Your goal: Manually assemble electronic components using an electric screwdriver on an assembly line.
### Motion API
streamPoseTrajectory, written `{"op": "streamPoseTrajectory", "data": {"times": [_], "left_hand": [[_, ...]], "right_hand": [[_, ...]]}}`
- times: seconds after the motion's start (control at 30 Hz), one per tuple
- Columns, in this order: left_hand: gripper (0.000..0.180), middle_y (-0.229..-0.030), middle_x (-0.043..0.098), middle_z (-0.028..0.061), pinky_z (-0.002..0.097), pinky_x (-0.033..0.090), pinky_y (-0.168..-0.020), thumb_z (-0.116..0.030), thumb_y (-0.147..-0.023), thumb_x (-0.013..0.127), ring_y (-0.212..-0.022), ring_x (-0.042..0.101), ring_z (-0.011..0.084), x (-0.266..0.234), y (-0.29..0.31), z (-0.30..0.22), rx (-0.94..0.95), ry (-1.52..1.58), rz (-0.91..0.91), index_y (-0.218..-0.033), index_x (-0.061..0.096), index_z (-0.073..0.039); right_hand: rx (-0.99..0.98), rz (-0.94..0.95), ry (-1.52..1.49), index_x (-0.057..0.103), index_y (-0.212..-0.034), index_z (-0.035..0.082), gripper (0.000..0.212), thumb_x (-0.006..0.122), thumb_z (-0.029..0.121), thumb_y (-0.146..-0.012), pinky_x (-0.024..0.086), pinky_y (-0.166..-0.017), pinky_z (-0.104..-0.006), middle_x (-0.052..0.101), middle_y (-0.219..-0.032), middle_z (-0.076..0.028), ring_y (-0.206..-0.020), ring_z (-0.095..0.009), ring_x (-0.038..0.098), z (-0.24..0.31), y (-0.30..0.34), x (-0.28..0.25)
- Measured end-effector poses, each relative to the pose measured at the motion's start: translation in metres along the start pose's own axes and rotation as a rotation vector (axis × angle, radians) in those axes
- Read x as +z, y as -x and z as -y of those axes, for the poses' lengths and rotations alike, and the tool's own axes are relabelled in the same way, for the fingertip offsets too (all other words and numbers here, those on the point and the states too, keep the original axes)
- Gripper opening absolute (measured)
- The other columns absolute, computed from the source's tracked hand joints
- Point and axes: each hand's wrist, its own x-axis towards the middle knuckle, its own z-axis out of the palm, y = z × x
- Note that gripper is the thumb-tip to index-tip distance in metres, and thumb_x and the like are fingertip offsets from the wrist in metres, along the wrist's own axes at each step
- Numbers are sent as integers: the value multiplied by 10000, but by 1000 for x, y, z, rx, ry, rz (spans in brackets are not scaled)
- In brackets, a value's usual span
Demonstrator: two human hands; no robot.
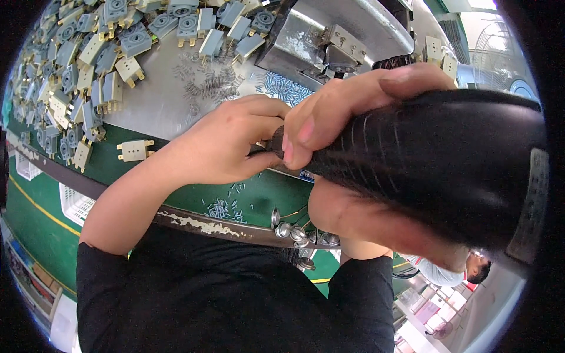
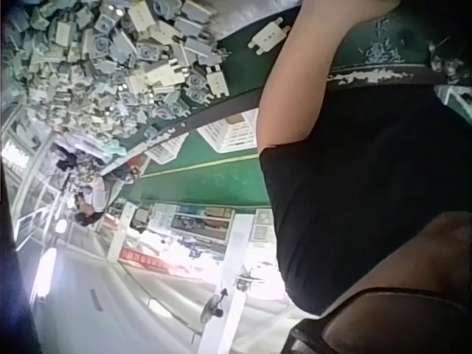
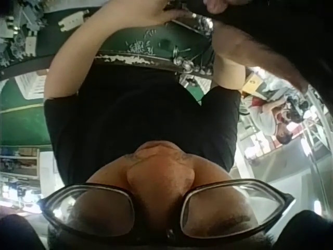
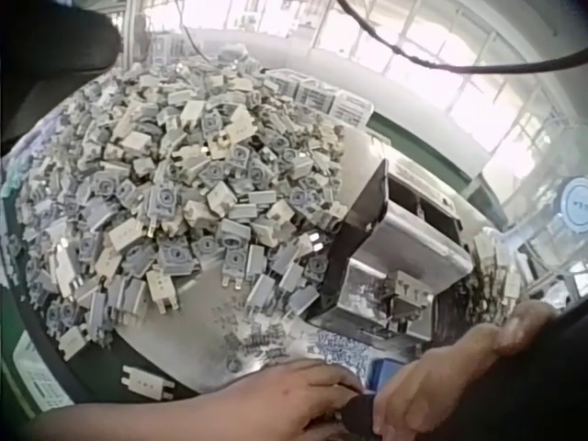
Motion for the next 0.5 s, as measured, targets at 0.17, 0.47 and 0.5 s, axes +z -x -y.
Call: {"op": "streamPoseTrajectory", "data": {"times": [0.17, 0.47, 0.5], "left_hand": [[249, -1121, 705, 91, 440, 536, -967, -187, -855, 799, -1091, 669, 336, 0, -1, 0, 37, 7, 7, -1043, 741, -34], [242, -1085, 706, 104, 451, 536, -952, -181, -853, 795, -1065, 672, 345, 1, -1, 0, 24, -8, -1, -1033, 741, -27], [236, -1084, 706, 107, 453, 538, -948, -174, -854, 792, -1061, 672, 347, 3, 0, 1, 26, 10, -19, -1029, 740, -24]], "right_hand": [[-21, 56, -48, 421, -1415, 87, 1028, 543, 913, -815, 487, -570, -347, 581, -912, -73, -629, -171, 568, -2, 3, -4], [-66, 171, -73, 428, -1421, 89, 1051, 524, 933, -801, 496, -575, -344, 581, -894, -74, -626, -170, 578, -11, 2, -7], [-69, 171, -72, 428, -1421, 89, 1051, 524, 933, -801, 496, -575, -344, 581, -894, -74, -626, -170, 578, -13, 3, -7]]}}
